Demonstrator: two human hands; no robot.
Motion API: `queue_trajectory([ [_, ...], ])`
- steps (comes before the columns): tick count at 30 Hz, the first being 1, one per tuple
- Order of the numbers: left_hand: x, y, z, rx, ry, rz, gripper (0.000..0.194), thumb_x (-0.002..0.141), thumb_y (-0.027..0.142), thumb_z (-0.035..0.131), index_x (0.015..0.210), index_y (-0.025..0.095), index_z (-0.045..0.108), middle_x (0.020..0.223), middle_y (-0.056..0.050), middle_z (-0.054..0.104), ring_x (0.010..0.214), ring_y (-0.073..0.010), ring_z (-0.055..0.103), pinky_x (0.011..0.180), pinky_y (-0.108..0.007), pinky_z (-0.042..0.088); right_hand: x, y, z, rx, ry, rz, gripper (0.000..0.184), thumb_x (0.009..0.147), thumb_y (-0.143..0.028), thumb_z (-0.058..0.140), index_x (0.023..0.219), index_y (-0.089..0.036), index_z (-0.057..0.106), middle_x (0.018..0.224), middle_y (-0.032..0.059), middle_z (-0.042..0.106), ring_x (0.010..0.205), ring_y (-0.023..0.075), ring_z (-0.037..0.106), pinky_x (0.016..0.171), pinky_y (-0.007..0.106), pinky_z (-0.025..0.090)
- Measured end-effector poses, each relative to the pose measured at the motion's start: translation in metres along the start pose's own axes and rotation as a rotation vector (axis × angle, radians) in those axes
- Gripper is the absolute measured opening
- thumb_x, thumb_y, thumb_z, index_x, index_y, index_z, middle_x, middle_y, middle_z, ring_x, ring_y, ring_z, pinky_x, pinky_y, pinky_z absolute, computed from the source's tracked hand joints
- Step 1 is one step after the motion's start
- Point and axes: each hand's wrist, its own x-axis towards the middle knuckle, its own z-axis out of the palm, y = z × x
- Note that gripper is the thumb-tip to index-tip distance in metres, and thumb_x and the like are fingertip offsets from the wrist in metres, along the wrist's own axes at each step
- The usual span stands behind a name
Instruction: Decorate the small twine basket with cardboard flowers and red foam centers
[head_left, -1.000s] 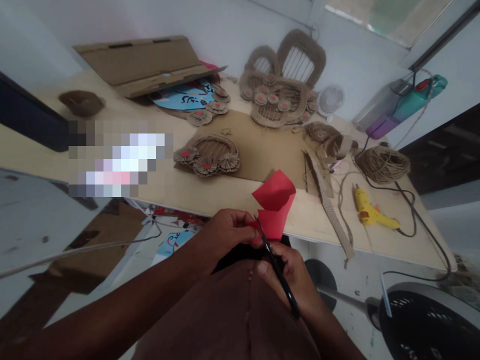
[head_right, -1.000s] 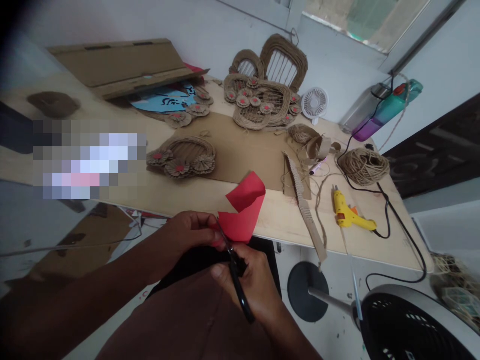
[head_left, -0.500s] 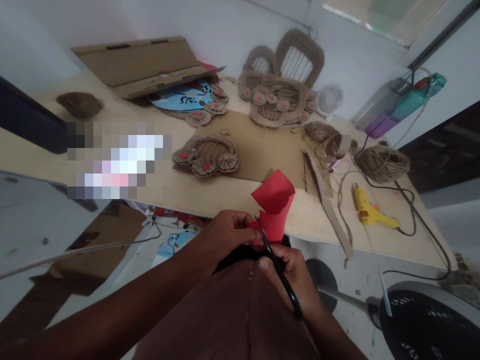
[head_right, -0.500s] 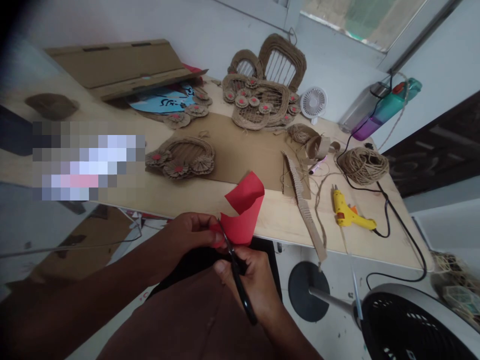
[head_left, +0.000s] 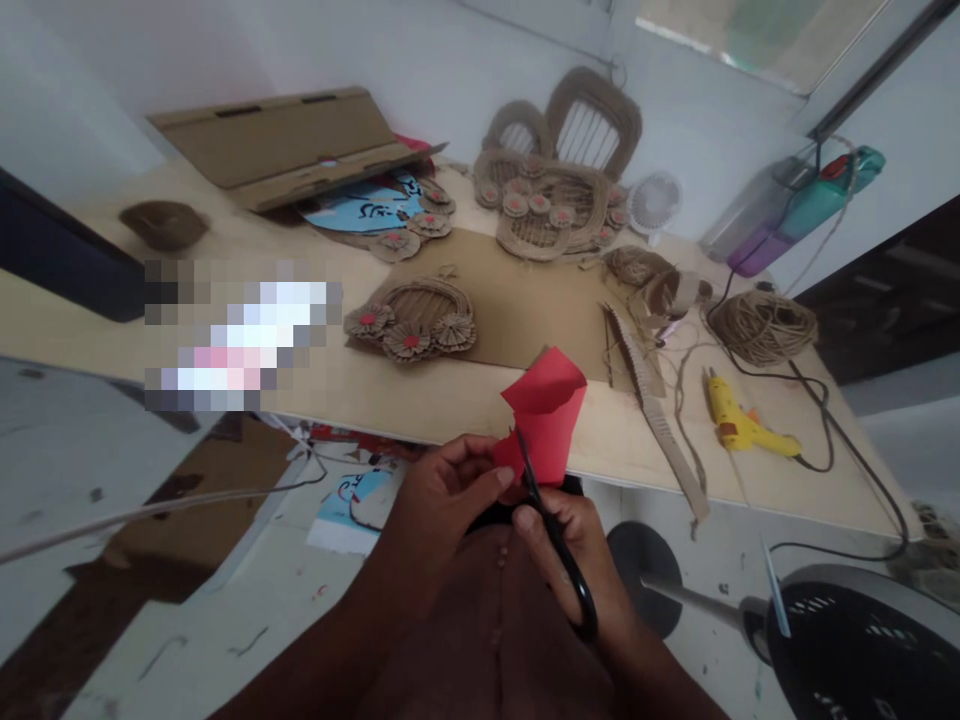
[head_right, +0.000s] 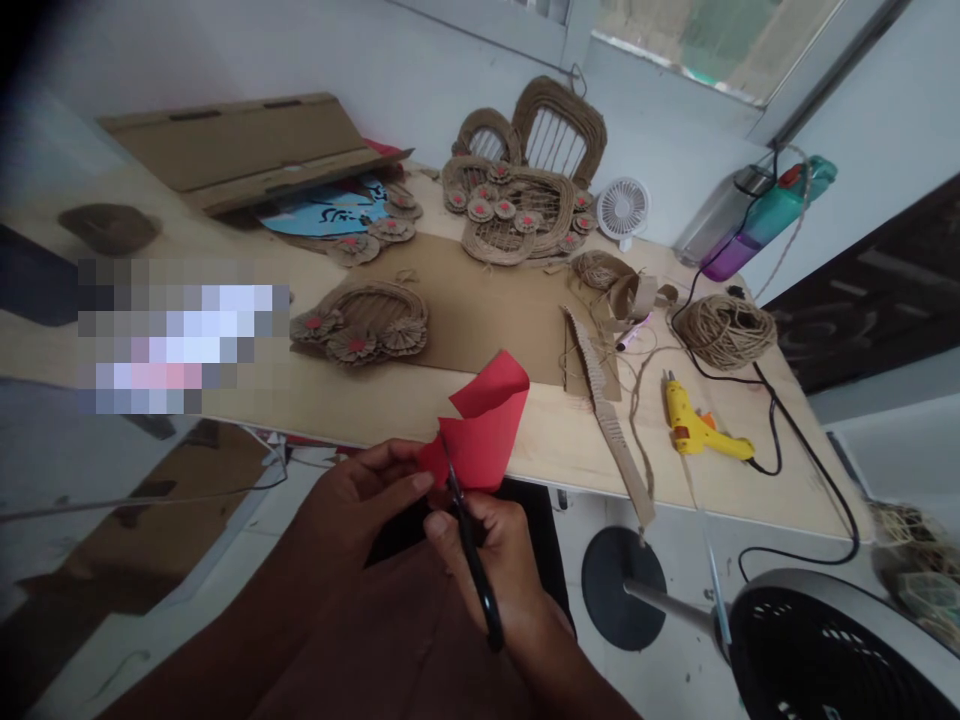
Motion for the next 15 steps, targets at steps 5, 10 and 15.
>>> queue_trajectory([
  [5,0.000,-0.001,0.007,-0.025,0.055,0.096,0.014,0.066,0.025,0.076,0.068,0.018,0.064,0.061,0.004,0.066,0.056,-0.0090,0.056,0.057,-0.020,0.045,0.002,-0.004,0.008,0.051,0.020,-0.047,0.045,0.087,-0.056,0.052,0.075,-0.016,0.066,0.062,0.0005,0.050,0.064,0.0172,0.049,0.069,0.031,0.046],
  [10,0.003,0.023,0.009,0.007,-0.038,0.147,0.012,0.068,0.023,0.075,0.066,0.019,0.064,0.057,0.005,0.064,0.053,-0.0084,0.055,0.054,-0.019,0.043,0.012,-0.020,0.012,0.106,0.079,-0.153,0.047,0.085,-0.059,0.052,0.078,-0.015,0.068,0.061,0.0006,0.049,0.065,0.0180,0.051,0.066,0.030,0.046],
  [15,0.007,0.068,0.015,0.208,-0.177,0.205,0.010,0.066,0.018,0.073,0.062,0.020,0.064,0.058,0.004,0.067,0.054,-0.0098,0.057,0.053,-0.019,0.043,0.015,-0.040,0.010,0.094,0.141,-0.239,0.044,0.083,-0.057,0.058,0.086,-0.015,0.069,0.066,0.0020,0.055,0.062,0.0157,0.050,0.054,0.024,0.041],
])
